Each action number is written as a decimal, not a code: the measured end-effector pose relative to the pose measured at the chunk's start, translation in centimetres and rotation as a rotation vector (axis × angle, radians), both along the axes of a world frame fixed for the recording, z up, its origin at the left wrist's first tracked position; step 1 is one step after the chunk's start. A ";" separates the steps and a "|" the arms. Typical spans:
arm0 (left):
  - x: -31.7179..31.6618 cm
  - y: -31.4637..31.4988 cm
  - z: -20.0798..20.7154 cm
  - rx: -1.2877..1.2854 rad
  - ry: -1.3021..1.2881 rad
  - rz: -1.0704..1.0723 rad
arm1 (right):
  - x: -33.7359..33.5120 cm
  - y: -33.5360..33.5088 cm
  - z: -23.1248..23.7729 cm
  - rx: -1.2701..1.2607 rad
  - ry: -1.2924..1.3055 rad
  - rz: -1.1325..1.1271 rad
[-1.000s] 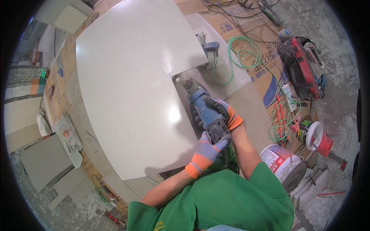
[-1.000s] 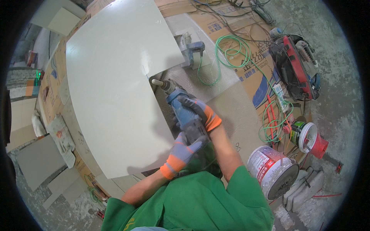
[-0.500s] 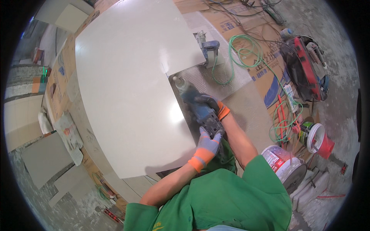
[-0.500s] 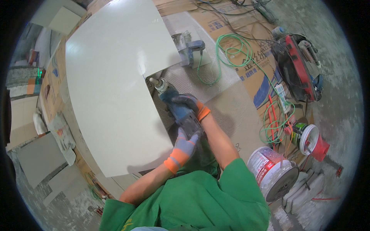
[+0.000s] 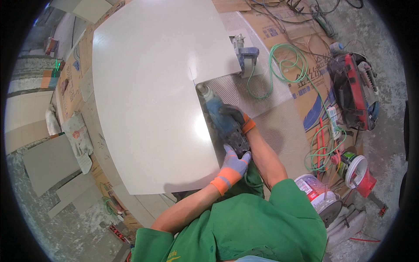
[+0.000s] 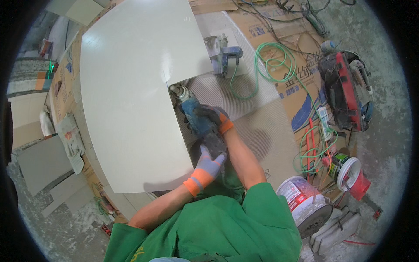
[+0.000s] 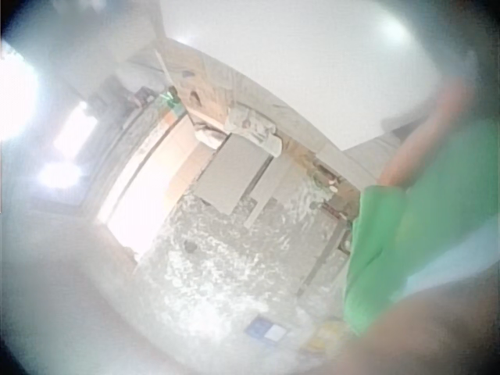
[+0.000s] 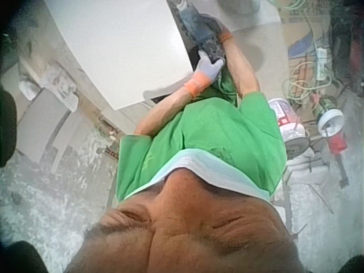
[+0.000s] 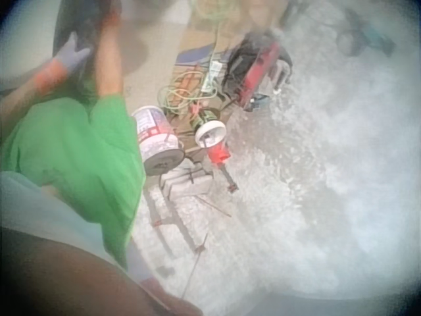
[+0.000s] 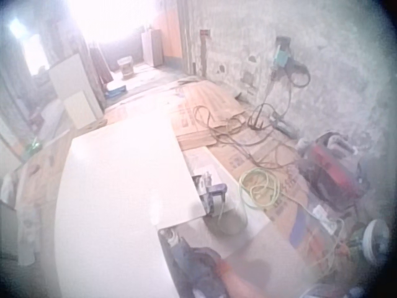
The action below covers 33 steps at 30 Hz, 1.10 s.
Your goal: The person uses an angle grinder to cut a large white tile, then moves the tile to the floor. They pour a bag of dry adhesive into a bucket and mix it with a paddle mixer. The person then carries the bucket of mixed adhesive across the room.
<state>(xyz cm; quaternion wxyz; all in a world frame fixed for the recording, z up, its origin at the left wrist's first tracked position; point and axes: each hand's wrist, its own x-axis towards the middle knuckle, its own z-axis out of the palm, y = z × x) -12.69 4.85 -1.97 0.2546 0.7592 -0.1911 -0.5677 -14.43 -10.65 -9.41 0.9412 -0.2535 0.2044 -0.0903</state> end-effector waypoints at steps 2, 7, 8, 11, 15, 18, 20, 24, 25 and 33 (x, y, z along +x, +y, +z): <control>0.0 0.1 -0.2 -0.017 0.007 0.007 | -0.1 0.0 -0.1 -0.004 -0.019 -0.005; 0.0 0.0 -0.4 -0.024 -0.009 -0.003 | -0.6 0.0 -3.9 -0.225 -0.007 -0.027; 0.0 -0.1 -0.4 -0.020 -0.011 0.001 | -0.7 0.1 -5.1 -0.525 0.026 -0.079; -0.1 -0.1 -0.5 -0.022 0.028 0.032 | -0.4 0.2 -8.0 -1.163 -0.063 -0.200; -0.2 -0.1 -0.6 0.022 -0.008 -0.011 | -0.4 0.2 -7.6 -0.510 0.028 -0.095; -0.1 -0.2 -0.6 0.022 0.019 -0.004 | -0.4 0.0 -4.5 -0.180 0.068 -0.023; -0.1 -0.3 -0.5 0.041 0.063 -0.001 | -0.2 -0.1 -2.6 -0.073 0.082 -0.005; 0.1 -0.4 0.0 0.058 0.034 -0.032 | -0.1 -0.2 -1.9 -0.072 0.065 -0.001; 0.1 -0.5 0.1 0.064 0.037 -0.034 | -0.1 -0.2 -2.3 -0.078 0.056 -0.001; 0.2 -0.5 0.1 0.093 0.060 -0.028 | -0.3 0.1 -5.4 -0.203 0.129 -0.058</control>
